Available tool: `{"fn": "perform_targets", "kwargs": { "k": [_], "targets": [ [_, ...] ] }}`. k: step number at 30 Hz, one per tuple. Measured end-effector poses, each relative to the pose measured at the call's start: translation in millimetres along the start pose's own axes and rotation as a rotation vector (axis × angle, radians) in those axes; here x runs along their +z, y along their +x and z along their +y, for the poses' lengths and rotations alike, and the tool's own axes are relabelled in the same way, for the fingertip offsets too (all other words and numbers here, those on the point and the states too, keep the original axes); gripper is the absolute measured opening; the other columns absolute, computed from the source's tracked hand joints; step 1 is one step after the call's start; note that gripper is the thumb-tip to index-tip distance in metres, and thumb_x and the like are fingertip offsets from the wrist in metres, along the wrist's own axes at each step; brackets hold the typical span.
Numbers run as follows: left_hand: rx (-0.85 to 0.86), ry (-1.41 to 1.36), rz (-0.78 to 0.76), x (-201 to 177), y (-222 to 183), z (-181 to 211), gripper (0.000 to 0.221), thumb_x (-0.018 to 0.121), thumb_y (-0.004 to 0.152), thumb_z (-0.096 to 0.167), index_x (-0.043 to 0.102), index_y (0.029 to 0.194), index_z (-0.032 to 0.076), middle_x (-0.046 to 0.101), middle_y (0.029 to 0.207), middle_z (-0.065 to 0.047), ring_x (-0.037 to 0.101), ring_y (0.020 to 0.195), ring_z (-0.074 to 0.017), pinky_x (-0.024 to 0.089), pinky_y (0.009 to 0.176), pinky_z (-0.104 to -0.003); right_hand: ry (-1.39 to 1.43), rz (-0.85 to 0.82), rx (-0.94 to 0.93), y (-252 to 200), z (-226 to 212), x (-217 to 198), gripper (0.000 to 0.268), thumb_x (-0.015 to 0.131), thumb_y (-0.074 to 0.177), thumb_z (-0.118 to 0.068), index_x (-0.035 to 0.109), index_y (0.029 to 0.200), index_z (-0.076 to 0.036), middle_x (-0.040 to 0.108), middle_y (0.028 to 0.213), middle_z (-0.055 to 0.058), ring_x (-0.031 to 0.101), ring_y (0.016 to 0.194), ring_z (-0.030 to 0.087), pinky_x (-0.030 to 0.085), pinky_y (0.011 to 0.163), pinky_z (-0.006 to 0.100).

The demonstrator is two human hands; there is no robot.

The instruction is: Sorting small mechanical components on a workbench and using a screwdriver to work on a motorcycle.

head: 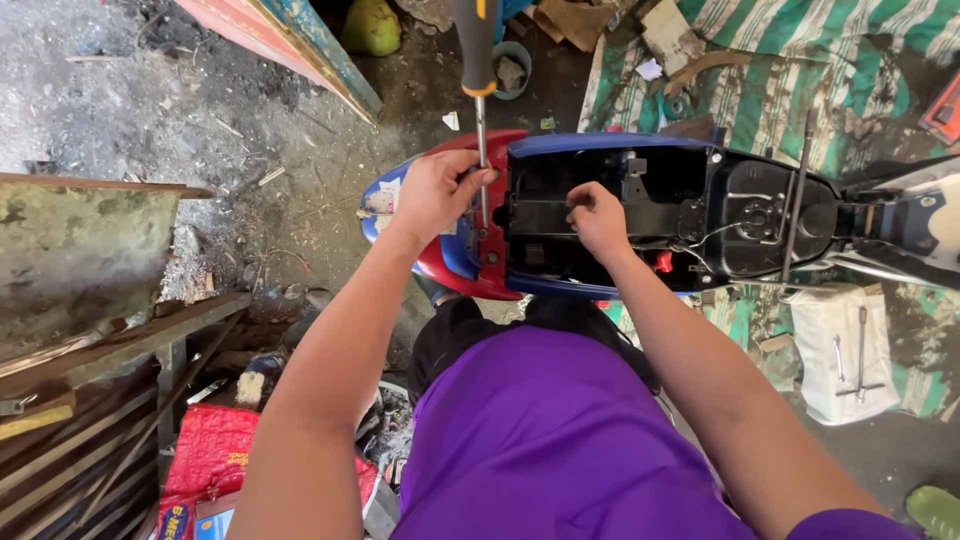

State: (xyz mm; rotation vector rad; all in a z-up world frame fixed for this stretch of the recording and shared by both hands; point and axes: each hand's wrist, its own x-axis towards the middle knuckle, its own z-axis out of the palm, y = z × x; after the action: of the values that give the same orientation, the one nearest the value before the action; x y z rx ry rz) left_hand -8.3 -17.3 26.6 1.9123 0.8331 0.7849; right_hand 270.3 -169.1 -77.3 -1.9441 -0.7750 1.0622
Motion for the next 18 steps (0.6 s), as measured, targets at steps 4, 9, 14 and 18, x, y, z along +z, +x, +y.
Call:
{"fn": "perform_targets", "kwargs": {
  "k": [4, 9, 14, 18],
  "targets": [
    [-0.054, 0.092, -0.011, 7.8, -0.8, -40.5, 0.018, 0.087, 0.103, 0.043, 0.085, 0.112, 0.028, 0.078, 0.086, 0.006, 0.080, 0.089, -0.0260, 0.064, 0.077, -0.036, -0.089, -0.044, -0.039, -6.7, 20.5, -11.7, 0.024, 0.061, 0.096, 0.006, 0.076, 0.115, -0.001, 0.080, 0.100, 0.019, 0.080, 0.079, 0.024, 0.068, 0.064, 0.033],
    [-0.080, 0.071, -0.012, 2.1, -4.4, -38.9, 0.013, 0.085, 0.105, 0.041, 0.084, 0.114, 0.031, 0.074, 0.080, 0.009, 0.079, 0.086, -0.0213, 0.063, 0.080, -0.031, -0.406, -0.118, -0.406, -28.5, 39.5, -15.3, 0.026, 0.070, 0.096, -0.003, 0.084, 0.114, -0.015, 0.080, 0.107, 0.013, 0.078, 0.106, 0.036, 0.063, 0.094, 0.047],
    [-0.133, 0.019, 0.010, -0.5, 3.6, 7.0, 0.010, 0.084, 0.108, 0.029, 0.085, 0.111, 0.020, 0.074, 0.077, -0.004, 0.077, 0.079, -0.0302, 0.060, 0.076, -0.037, -0.277, -0.237, -0.374, -39.5, 51.8, -30.6, 0.023, 0.074, 0.095, -0.004, 0.084, 0.113, -0.015, 0.082, 0.102, 0.009, 0.080, 0.102, 0.031, 0.064, 0.091, 0.042],
    [-0.239, -0.079, 0.027, 46.1, 3.2, 62.6, 0.008, 0.080, 0.107, 0.025, 0.085, 0.107, 0.018, 0.075, 0.074, -0.008, 0.073, 0.074, -0.0192, 0.059, 0.073, -0.038, 0.184, -0.439, -0.114, -51.7, 10.2, -63.9, 0.027, 0.069, 0.104, -0.006, 0.079, 0.129, -0.006, 0.083, 0.113, 0.016, 0.079, 0.106, 0.021, 0.067, 0.092, 0.038]
  ]
}}
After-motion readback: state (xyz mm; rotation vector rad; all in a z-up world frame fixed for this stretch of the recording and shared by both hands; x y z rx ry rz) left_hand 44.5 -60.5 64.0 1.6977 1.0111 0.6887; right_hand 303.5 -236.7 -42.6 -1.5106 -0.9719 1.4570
